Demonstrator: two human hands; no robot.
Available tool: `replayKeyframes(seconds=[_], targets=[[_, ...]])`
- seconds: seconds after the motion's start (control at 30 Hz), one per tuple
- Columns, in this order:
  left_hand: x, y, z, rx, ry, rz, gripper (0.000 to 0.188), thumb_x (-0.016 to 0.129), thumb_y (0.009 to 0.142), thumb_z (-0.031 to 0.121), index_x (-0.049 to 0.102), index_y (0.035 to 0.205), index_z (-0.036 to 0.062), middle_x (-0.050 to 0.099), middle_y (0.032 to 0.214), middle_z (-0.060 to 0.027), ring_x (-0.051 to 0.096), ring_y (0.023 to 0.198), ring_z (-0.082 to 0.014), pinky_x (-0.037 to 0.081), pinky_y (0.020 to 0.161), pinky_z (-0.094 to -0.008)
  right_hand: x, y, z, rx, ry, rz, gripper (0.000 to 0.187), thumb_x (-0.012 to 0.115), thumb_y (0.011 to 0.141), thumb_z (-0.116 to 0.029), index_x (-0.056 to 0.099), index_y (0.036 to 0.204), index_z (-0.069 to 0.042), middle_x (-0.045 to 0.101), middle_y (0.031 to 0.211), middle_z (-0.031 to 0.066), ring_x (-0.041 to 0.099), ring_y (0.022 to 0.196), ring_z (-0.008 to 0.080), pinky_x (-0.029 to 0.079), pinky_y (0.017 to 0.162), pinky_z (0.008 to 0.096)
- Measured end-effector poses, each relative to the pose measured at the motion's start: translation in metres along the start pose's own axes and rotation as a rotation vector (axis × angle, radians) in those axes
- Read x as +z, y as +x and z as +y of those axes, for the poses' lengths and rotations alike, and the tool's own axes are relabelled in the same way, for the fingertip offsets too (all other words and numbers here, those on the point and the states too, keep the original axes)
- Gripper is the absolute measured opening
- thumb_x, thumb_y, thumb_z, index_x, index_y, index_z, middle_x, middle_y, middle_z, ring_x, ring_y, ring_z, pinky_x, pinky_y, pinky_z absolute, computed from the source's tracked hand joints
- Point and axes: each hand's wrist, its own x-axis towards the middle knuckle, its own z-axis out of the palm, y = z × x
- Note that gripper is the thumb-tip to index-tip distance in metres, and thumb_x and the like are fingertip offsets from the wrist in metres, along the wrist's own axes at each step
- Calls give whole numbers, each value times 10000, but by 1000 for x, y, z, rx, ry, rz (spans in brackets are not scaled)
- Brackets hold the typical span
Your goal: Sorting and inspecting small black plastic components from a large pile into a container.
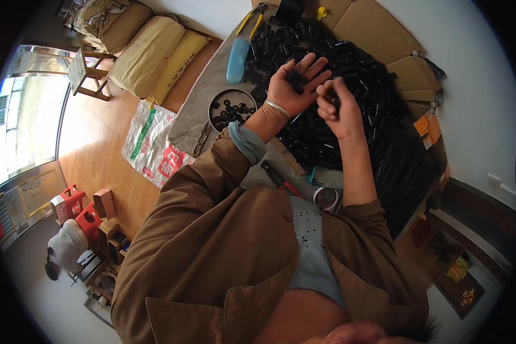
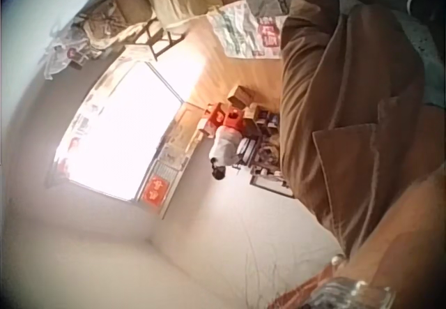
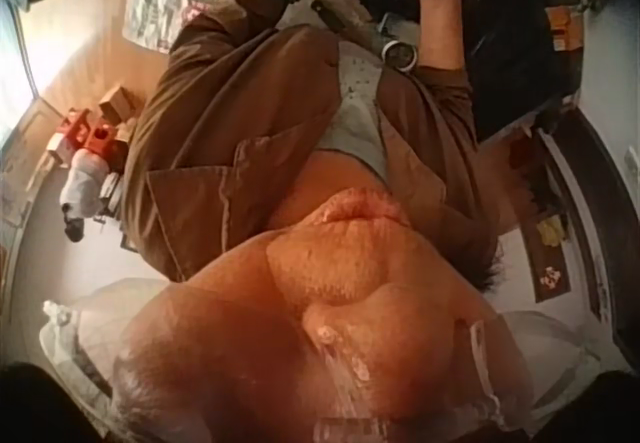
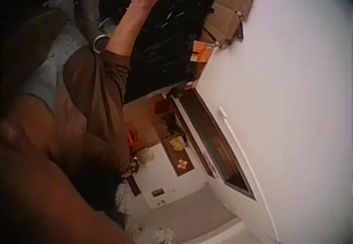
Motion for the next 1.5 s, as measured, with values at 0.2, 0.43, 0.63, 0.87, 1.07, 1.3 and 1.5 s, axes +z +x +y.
replayKeyframes(seconds=[0.2,0.43,0.63,0.87,1.07,1.3,1.5], targets=[[-4,3,-3,27,-10,-20,435,411,926,306,554,1266,77,441,1417,-138,327,1332,-417,300,1092,-505,24,1,18,-368,-942,133,329,625,895,-156,583,1196,-33,581,751,25,507,607,63,432,565,219],[-13,-2,-2,20,92,-3,419,389,930,280,580,1229,57,443,1414,-141,358,1309,-428,303,1088,-525,31,6,33,-443,-1414,247,355,698,824,-135,580,1135,-10,642,755,67,612,680,149,502,718,294],[-14,-3,-2,25,-42,-22,405,406,911,264,607,1173,28,444,1409,-162,353,1310,-434,228,1124,-518,19,8,19,-233,-872,224,114,579,850,-136,548,915,-48,598,706,86,522,499,149,430,468,266],[-20,-1,0,14,-130,36,407,410,914,272,589,1169,11,496,1354,-175,403,1274,-416,272,1110,-496,25,0,9,-69,-329,116,109,483,879,-109,568,905,-46,539,701,22,391,451,47,296,388,195],[-20,-2,-6,-42,27,25,418,376,942,319,601,1198,78,497,1367,-124,402,1279,-403,286,1078,-542,22,8,37,-486,-1259,145,349,639,837,-201,625,1173,-109,661,1010,192,649,931,353,518,800,389],[-19,-10,-7,-27,75,137,421,375,949,330,602,1160,45,577,1256,-130,531,1129,-385,412,992,-510,28,9,45,-398,-1438,263,269,622,830,-199,584,1068,-81,679,873,174,663,815,375,537,722,434],[-34,-10,-8,-10,11,130,368,422,934,312,617,1068,29,625,1135,-162,556,1074,-390,429,979,-491,19,13,53,-408,-1476,298,221,614,863,-154,585,1043,-29,676,930,159,667,837,328,532,719,388]])
